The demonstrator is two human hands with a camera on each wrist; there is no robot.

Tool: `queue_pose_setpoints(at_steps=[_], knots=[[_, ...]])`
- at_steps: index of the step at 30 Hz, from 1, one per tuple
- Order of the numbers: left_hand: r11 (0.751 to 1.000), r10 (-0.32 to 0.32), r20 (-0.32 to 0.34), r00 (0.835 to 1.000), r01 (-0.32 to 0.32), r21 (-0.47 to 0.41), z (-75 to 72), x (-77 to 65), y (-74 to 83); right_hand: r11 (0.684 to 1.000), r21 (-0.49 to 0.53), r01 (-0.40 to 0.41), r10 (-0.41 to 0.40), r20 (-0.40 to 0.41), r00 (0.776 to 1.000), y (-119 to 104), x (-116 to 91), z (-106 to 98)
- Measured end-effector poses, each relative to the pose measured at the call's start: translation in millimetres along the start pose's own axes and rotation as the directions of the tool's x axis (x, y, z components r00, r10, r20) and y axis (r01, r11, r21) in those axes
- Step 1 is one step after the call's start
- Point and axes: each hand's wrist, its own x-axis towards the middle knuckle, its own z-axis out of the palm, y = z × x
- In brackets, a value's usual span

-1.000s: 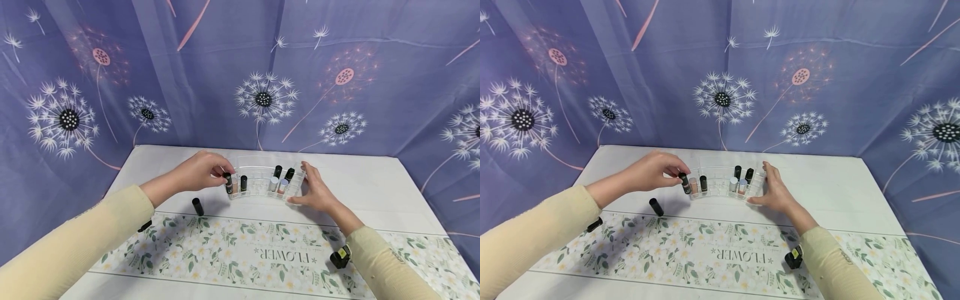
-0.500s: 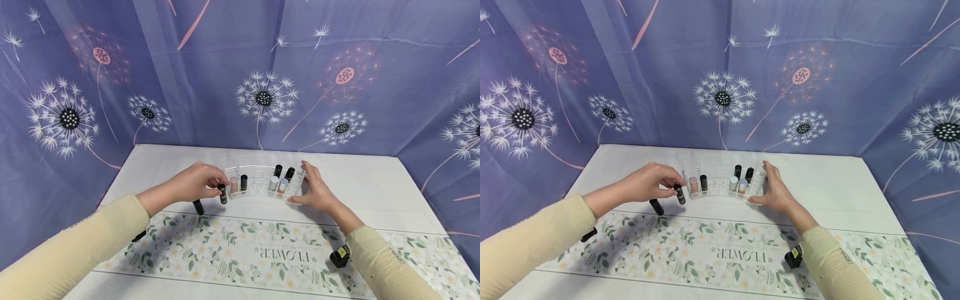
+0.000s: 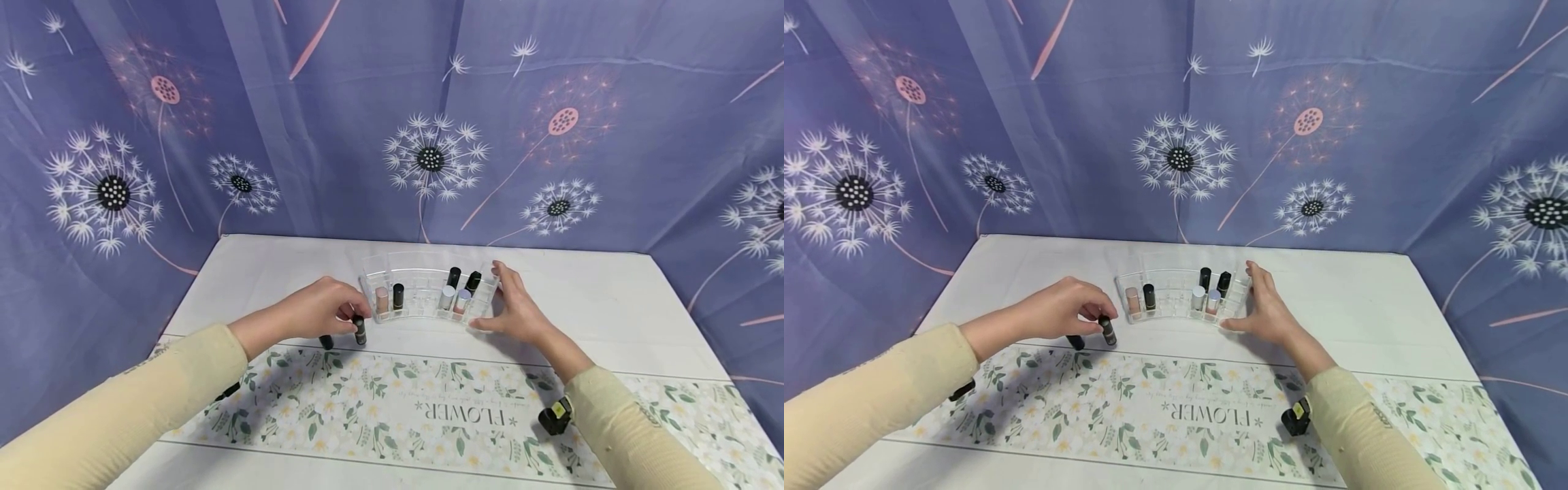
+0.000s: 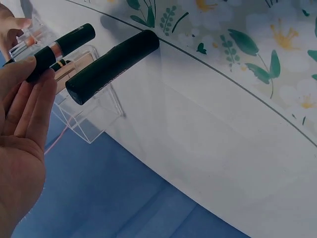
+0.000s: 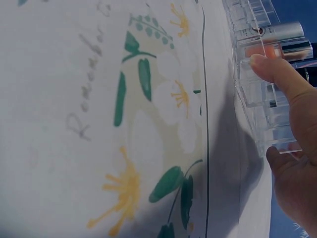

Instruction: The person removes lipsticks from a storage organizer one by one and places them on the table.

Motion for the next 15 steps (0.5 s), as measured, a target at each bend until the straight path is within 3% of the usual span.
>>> queue_pose_setpoints(at_steps=[15], knots=[[0.998, -0.041, 0.065, 0.997, 0.039, 0.04, 1.9, 1.8, -4.8, 1.0, 0.0, 0.0, 0.0, -0.002, 1.0, -0.4, 0.6, 0.7]])
